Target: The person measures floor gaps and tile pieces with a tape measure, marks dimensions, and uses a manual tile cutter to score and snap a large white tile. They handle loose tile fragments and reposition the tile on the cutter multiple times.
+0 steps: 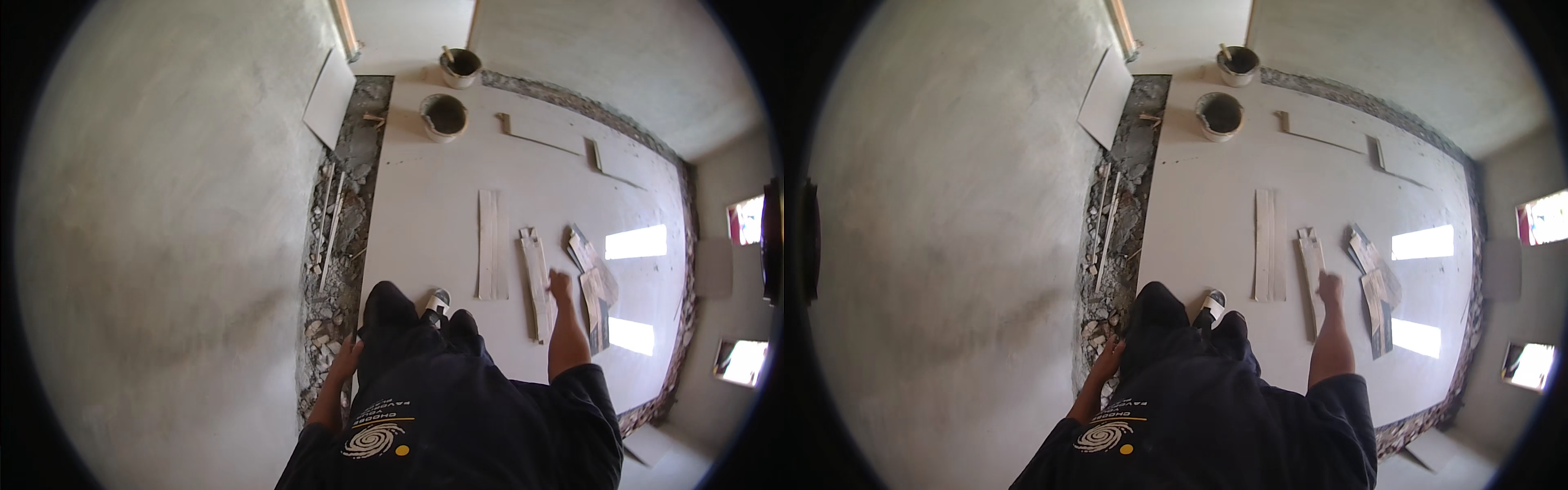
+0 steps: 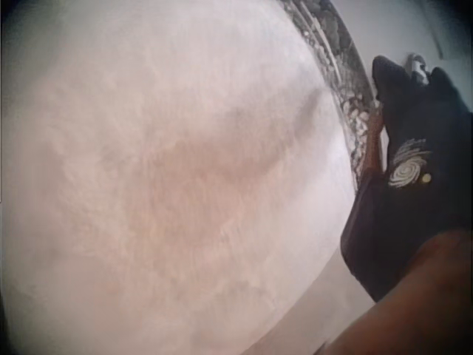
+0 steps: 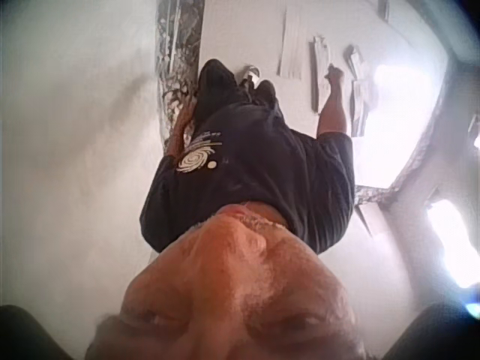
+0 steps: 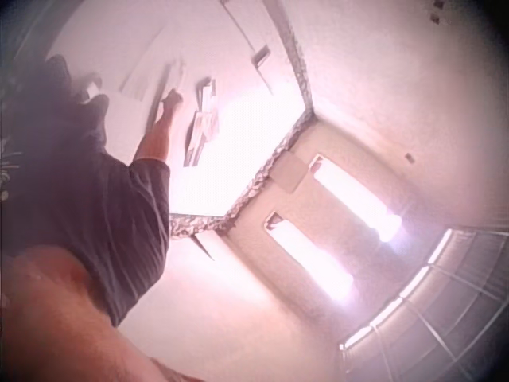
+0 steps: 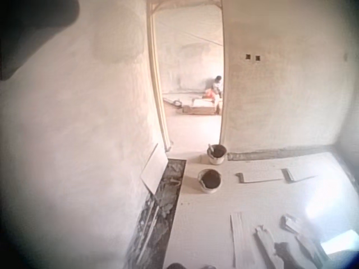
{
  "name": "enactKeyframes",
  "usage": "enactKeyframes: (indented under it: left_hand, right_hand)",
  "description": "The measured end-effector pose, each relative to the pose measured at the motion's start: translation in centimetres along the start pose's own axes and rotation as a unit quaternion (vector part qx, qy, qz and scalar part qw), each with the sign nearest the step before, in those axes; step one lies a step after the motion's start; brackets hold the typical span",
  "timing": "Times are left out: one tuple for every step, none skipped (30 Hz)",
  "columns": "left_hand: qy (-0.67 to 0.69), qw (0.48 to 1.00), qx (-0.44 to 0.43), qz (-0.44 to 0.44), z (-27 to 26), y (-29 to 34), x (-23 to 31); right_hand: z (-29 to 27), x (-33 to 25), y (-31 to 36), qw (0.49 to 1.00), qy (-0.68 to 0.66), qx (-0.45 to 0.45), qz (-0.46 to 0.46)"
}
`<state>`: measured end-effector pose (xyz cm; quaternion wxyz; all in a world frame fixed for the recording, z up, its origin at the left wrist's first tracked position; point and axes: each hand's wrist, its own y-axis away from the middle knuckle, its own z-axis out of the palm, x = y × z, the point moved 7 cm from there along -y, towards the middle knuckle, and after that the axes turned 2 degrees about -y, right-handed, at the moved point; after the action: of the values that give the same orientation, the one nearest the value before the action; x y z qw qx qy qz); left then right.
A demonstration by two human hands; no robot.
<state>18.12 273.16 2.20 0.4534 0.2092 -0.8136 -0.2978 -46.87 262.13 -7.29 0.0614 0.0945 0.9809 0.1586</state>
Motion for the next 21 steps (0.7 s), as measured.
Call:
enactKeyframes:
  left_hand:
    - [-0.036, 0.999, 0.007, -0.026, 0.1, -0.7, -0.7]
    - [-0.058, 0.998, 0.024, -0.027, 0.2, -1.5, -1.5]
    - [-0.081, 0.996, 0.040, -0.025, 0.4, -2.6, -2.4]
    - [-0.079, 0.995, 0.047, -0.026, 0.9, -3.5, -3.5]
    - [-0.095, 0.995, 0.012, -0.021, 1.8, -4.3, -4.7]
    - [-0.112, 0.993, -0.027, -0.024, 2.7, -5.5, -5.8]
    - [-0.153, 0.986, -0.060, -0.030, 3.7, -6.6, -6.5]
    - [-0.151, 0.986, -0.055, -0.042, 4.1, -7.7, -7.0]
    - [-0.144, 0.986, -0.065, -0.043, 4.3, -8.7, -6.9]
    - [-0.144, 0.984, -0.087, -0.057, 4.2, -10.0, -6.7]
    - [-0.131, 0.982, -0.112, -0.079, 3.8, -11.2, -6.4]
    - [-0.162, 0.975, -0.135, -0.068, 3.2, -12.6, -5.4]
    - [-0.238, 0.959, -0.154, -0.023, 2.2, -14.6, -3.6]
    - [-0.299, 0.942, -0.150, 0.025, 0.8, -16.9, -1.5]
    - [-0.370, 0.916, -0.134, 0.077, -0.8, -19.4, 0.7]
    - [-0.438, 0.883, -0.105, 0.131, -2.4, -21.8, 3.1]
    - [-0.391, 0.911, -0.044, 0.127, -4.9, -24.3, 5.4]
    - [-0.342, 0.932, 0.017, 0.122, -7.4, -26.5, 7.6]
    - [-0.348, 0.913, 0.070, 0.200, -9.5, -27.9, 10.7]
    - [-0.364, 0.893, 0.101, 0.244, -10.8, -29.3, 13.6]
    - [-0.056, 0.992, 0.107, -0.031, -12.6, -31.7, 12.2]
  right_hand:
    - [-3.5, -2.3, -4.6, 0.986, -0.153, 0.018, 0.062]
    - [-7.9, -7.4, -7.9, 0.995, 0.010, 0.063, -0.074]
    - [-10.9, -9.8, -10.7, 0.967, -0.244, 0.080, 0.002]
    - [-12.1, -12.1, -12.8, 0.899, -0.426, 0.017, 0.103]
    - [-13.6, -15.2, -13.7, 0.913, -0.395, 0.015, 0.104]
    - [-14.9, -18.0, -15.2, 0.915, -0.395, 0.016, 0.080]
    - [-15.9, -19.9, -16.6, 0.911, -0.411, 0.023, 0.037]
    - [-15.4, -20.6, -17.5, 0.925, -0.375, 0.013, 0.053]
    - [-14.4, -20.7, -18.4, 0.930, -0.366, 0.012, 0.041]
    - [-12.5, -19.6, -18.8, 0.928, -0.371, -0.017, 0.038]
    - [-9.9, -17.3, -18.9, 0.935, -0.342, -0.047, 0.084]
    - [-7.0, -14.8, -18.4, 0.935, -0.332, -0.072, 0.105]
    - [-5.2, -14.3, -17.7, 0.993, -0.089, -0.048, -0.067]
    - [-1.9, -10.8, -16.4, 0.989, 0.036, -0.132, -0.054]
    - [0.5, -7.5, -14.5, 0.987, 0.032, -0.154, -0.018]
    - [3.0, -3.8, -11.9, 0.969, -0.095, -0.195, 0.117]
    - [4.7, -1.0, -9.4, 0.934, -0.178, -0.206, 0.230]
    - [5.5, 0.5, -7.3, 0.895, -0.271, -0.197, 0.294]
    - [6.0, 2.1, -4.6, 0.856, -0.243, -0.243, 0.386]
    - [6.1, 2.6, -2.6, 0.796, -0.321, -0.227, 0.460]
    - [5.9, 2.8, -1.6, 0.732, -0.387, -0.214, 0.519]
